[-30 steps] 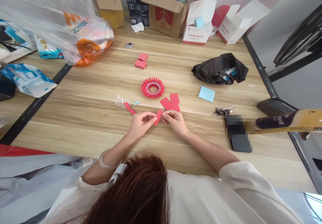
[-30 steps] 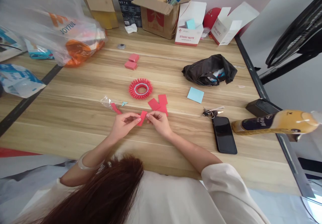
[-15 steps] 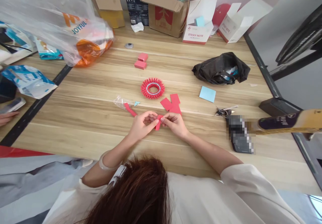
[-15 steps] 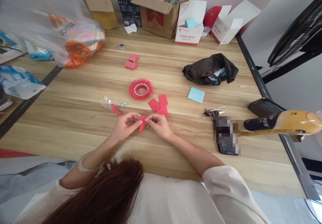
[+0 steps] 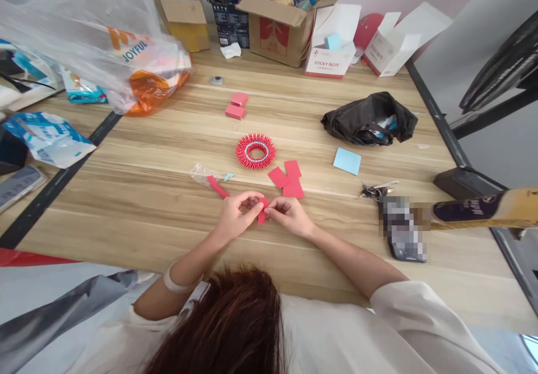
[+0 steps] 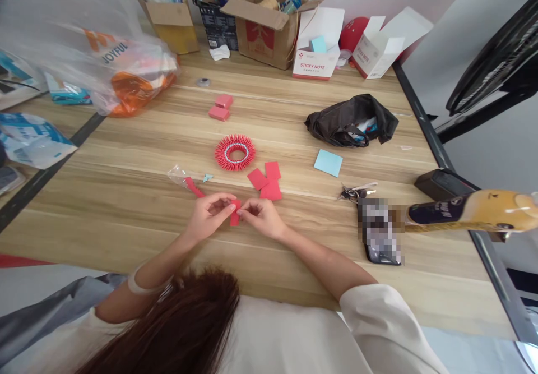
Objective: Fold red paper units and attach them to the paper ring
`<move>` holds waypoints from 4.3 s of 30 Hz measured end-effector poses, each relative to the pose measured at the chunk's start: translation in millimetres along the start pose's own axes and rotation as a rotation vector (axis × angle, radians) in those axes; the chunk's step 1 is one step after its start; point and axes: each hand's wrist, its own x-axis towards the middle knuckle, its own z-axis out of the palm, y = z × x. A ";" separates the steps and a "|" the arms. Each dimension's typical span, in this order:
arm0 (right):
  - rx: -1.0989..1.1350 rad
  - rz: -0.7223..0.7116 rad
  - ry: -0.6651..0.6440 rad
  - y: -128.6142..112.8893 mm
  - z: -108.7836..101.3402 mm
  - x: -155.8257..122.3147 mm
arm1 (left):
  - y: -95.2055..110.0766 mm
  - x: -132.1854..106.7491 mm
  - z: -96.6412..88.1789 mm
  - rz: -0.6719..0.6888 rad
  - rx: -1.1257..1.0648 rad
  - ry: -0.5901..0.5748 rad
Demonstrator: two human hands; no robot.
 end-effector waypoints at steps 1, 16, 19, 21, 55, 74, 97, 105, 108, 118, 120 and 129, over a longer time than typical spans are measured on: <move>-0.023 -0.008 -0.005 0.4 0.1 -0.5 | 1.3 0.5 -0.7 0.011 0.039 -0.030; -0.045 -0.009 -0.040 4.6 -1.9 -0.4 | 1.0 2.8 -3.4 0.074 0.075 0.040; -0.033 -0.007 -0.037 5.0 -2.3 0.1 | -2.2 2.7 -3.8 0.062 0.053 0.059; -0.039 -0.018 -0.044 4.1 -2.3 0.0 | -3.7 2.6 -3.9 0.056 0.047 0.070; -0.019 -0.004 -0.015 1.8 -0.5 1.1 | -0.2 3.8 -6.3 0.093 0.085 0.065; 0.042 -0.056 0.110 8.7 0.8 2.4 | -4.9 6.6 -5.0 -0.022 -0.045 0.107; 0.187 -0.077 0.190 9.1 -1.8 6.8 | -7.6 6.1 -3.8 -0.020 0.024 -0.001; 0.181 -0.068 0.185 9.5 -2.0 6.7 | -9.9 7.0 -4.4 -0.030 0.055 0.000; 0.184 -0.066 0.186 10.5 -1.6 6.6 | -10.6 6.8 -4.6 -0.026 0.069 0.002; 0.168 -0.071 0.187 12.0 -0.2 8.1 | -12.2 8.6 -4.1 0.005 0.092 0.026; 0.164 -0.075 0.186 12.5 -0.2 8.5 | -11.7 9.0 -4.0 0.009 0.093 0.029; 0.169 -0.060 0.177 13.5 -0.8 8.3 | -11.8 9.2 -4.8 0.004 0.115 0.028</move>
